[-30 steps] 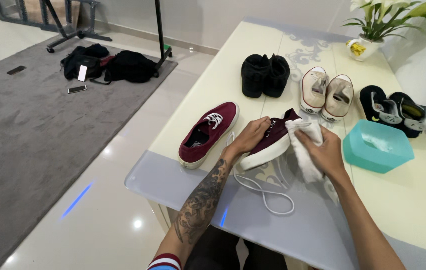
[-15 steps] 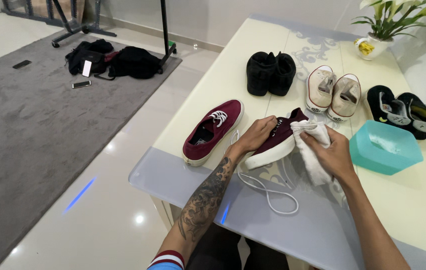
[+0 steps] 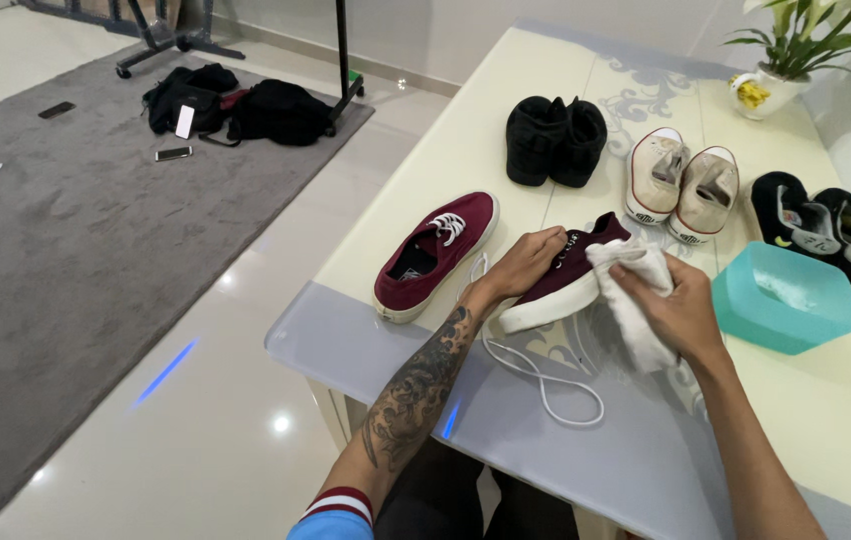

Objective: The person cleans a shoe by scrubbing the rubber sole with a toothbrush and then wiping the entire shoe with a white cloth, before threading a white lace into it.

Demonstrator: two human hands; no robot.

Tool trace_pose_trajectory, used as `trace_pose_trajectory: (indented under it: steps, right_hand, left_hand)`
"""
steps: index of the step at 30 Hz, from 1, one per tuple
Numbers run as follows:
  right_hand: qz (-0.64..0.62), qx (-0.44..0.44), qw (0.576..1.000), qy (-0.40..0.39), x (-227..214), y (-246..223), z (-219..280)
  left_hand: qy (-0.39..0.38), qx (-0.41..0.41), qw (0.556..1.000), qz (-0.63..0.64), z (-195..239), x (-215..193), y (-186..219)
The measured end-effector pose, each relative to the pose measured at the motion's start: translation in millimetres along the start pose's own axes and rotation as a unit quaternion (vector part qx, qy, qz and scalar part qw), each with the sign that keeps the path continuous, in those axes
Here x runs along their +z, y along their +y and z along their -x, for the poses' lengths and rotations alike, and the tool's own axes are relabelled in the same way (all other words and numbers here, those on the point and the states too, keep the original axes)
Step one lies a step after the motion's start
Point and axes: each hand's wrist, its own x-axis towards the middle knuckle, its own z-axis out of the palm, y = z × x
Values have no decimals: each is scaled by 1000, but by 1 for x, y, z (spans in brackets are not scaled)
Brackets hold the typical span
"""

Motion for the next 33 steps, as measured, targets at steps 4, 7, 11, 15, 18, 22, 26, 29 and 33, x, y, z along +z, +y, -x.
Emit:
trace_pose_trajectory:
  steps: [4,7,11,15,18,22,26,29,33]
  right_hand:
    - [50,-41,998,24,-4,3,-4]
    - [31,-23,999,5,0,-4,1]
    - [42,-32,998,22,1,2,-1]
    - [7,12,999,-32,-4,-9,2]
    - [81,-28,996,32,-3,5,-2]
    - [14,-5,1000,-23,-5,-7,1]
    - [66,4,998,15,-2,-5,1]
    - [78,-24,996,23,-4,4,-3]
    - [2,41,998,-51,-8,-17,5]
  left_hand:
    - [-3,-3,1000,6,0,1,-2]
    - [-3,-8,1000,14,-1,1,-1]
    - [-1,-5,1000,13,-3,1,-8]
    - [-2,-38,999,-11,7,3,43]
    - [-5,-52,999,-6,8,3,46]
    - [-6,-33,999,-3,7,3,43]
    - [-4,-31,999,-8,8,3,42]
    - [-1,-41,999,-5,7,3,41]
    - [-3,-55,998,-12,7,3,44]
